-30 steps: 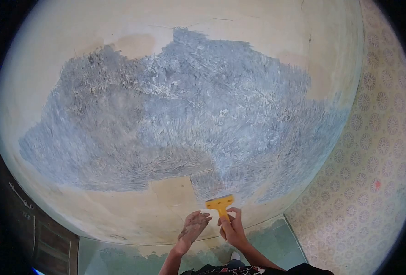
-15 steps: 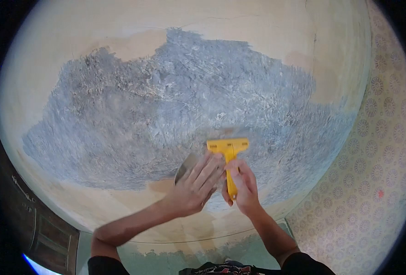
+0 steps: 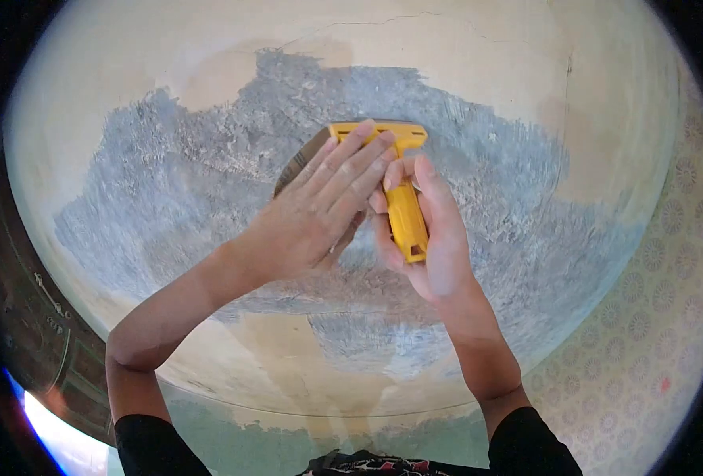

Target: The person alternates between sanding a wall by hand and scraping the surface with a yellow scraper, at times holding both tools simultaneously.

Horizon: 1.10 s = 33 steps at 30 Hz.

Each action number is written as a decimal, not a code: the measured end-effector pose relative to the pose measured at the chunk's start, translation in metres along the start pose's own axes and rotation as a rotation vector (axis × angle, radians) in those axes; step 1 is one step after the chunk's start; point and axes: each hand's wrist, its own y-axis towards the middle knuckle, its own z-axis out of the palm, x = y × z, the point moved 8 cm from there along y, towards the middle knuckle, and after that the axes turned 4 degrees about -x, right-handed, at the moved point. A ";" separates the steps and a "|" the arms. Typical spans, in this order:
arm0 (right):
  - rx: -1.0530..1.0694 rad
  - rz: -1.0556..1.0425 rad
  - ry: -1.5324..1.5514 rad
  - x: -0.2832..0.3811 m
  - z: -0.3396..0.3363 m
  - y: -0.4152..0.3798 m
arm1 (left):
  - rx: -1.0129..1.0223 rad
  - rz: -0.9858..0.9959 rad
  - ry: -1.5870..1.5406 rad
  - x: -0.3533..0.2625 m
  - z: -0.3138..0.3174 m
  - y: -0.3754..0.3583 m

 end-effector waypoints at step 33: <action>0.284 -0.323 0.179 -0.008 0.026 0.055 | -0.009 0.099 -0.147 0.065 -0.021 0.009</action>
